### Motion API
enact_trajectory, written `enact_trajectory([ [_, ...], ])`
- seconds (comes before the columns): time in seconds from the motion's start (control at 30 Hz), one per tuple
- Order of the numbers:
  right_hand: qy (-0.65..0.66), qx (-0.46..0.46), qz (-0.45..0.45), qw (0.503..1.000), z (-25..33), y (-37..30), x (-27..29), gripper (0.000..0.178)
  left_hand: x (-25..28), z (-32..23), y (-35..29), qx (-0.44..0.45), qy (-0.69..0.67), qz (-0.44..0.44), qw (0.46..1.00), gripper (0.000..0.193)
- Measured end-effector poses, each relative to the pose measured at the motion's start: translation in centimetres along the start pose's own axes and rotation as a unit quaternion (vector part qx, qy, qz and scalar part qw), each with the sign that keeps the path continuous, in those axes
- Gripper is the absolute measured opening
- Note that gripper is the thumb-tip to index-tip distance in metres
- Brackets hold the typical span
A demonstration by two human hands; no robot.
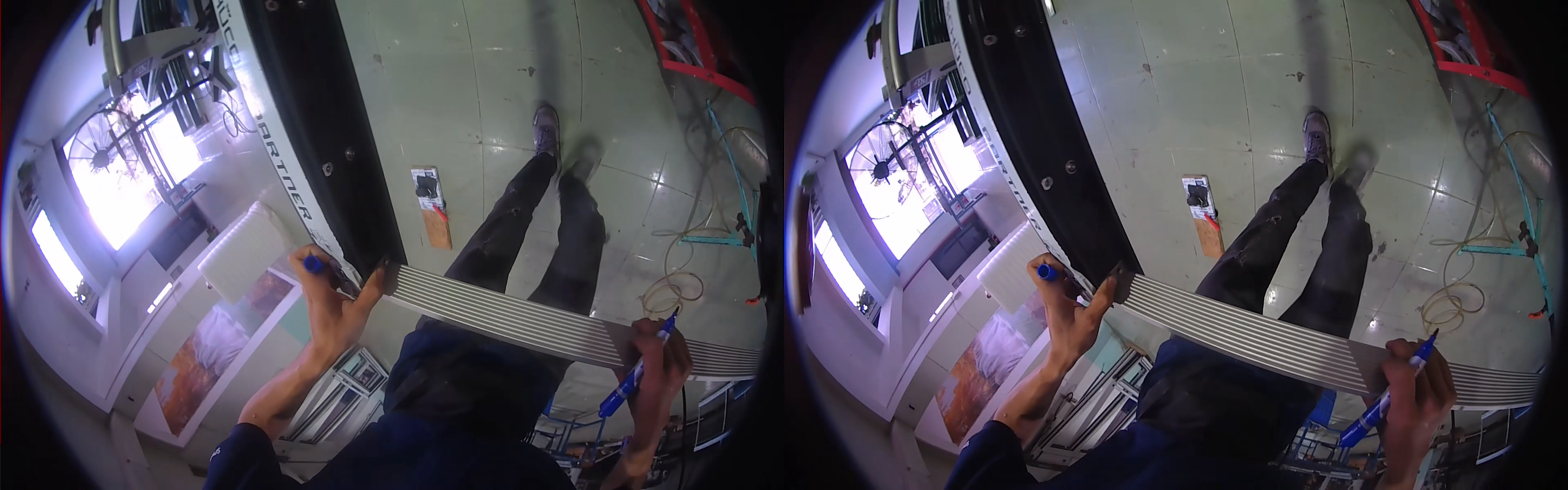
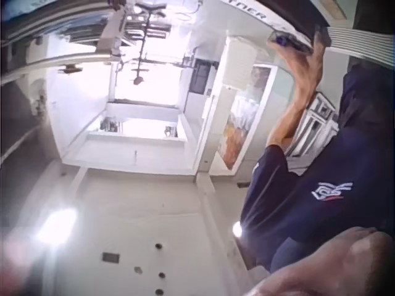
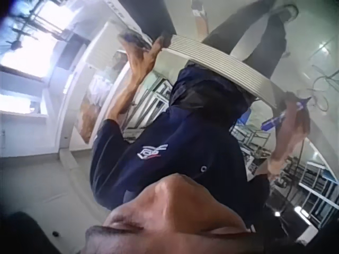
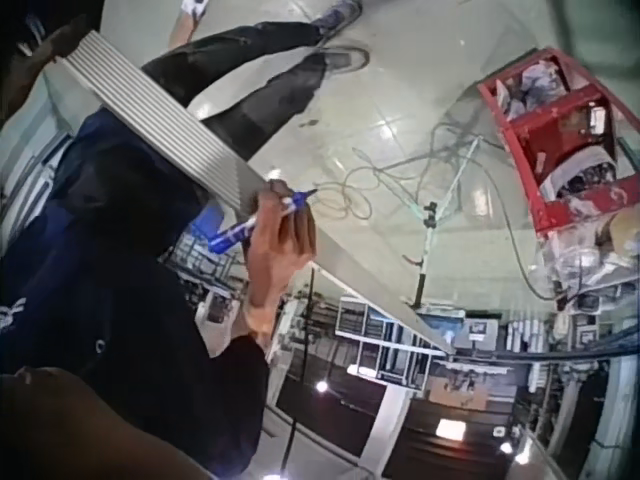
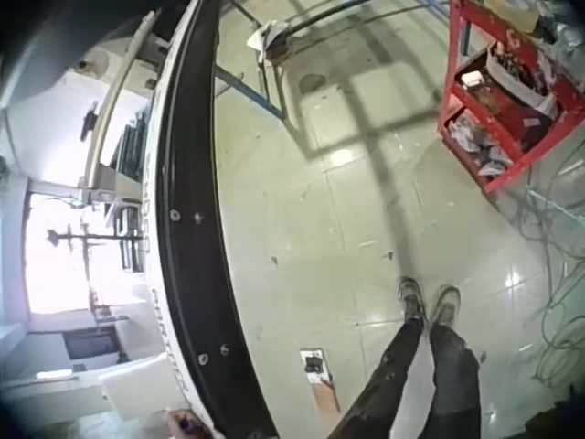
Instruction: The person aligns a metal profile against a window frame and marks it with a blue marker. They then use a drill to fasten a metal bracket to the profile and reposition the profile on the frame. The person repeats the alignment and marking process on another section of the frame.
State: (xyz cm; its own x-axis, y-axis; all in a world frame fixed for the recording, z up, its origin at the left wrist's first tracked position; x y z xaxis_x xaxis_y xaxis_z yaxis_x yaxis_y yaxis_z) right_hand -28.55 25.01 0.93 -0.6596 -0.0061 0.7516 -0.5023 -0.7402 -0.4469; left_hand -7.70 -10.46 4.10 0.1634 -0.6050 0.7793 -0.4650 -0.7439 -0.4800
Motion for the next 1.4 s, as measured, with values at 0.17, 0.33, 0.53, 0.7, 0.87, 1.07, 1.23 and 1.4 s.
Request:
enact_trajectory([
  [0.17,0.030,-0.004,0.054,0.998,0.0,1.0,0.4,0.051,-0.3,0.6,-0.1,0.009,-0.043,-0.004,0.999,0.061],
  [0.33,0.051,-0.005,0.081,0.995,0.0,1.2,0.1,0.076,0.3,1.3,0.3,0.005,-0.020,0.005,1.000,0.063],
  [0.53,0.100,0.038,0.139,0.985,-0.8,2.0,0.7,0.081,0.3,2.2,-0.1,0.011,-0.053,-0.007,0.999,0.067],
  [0.7,0.106,0.081,0.105,0.985,-1.4,2.1,0.2,0.075,-0.2,2.1,0.0,0.015,-0.067,-0.006,0.998,0.067],
  [0.87,0.023,0.165,0.077,0.983,-1.1,2.2,-0.2,0.053,0.1,1.9,-0.1,0.010,-0.058,-0.003,0.998,0.065],
  [1.07,0.044,0.142,0.127,0.981,-1.4,2.0,0.1,0.023,-0.1,0.9,0.0,0.016,-0.053,0.007,0.998,0.063],
  [1.23,0.041,0.114,0.141,0.983,-1.1,2.2,0.3,0.025,-0.2,2.7,-0.3,0.001,-0.065,-0.001,0.998,0.066],
  [1.4,0.055,0.111,0.138,0.983,-1.2,2.3,0.1,0.030,-0.5,1.6,-0.3,-0.014,-0.064,0.013,0.998,0.063],
])
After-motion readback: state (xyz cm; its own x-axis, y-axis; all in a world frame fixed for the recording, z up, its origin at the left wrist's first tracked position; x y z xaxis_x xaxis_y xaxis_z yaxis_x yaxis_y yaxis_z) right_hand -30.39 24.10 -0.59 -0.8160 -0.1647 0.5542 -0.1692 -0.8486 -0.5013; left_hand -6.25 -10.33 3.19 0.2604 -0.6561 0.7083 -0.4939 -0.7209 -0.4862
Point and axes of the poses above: each hand's wrist, its own y-axis towards the middle knuckle, its own x-axis out of the back of the hand, z = x × y, the point moved 2 cm from there along y, towards the middle knuckle, and after that the axes turned 10 degrees about -y, right-handed, at the moved point
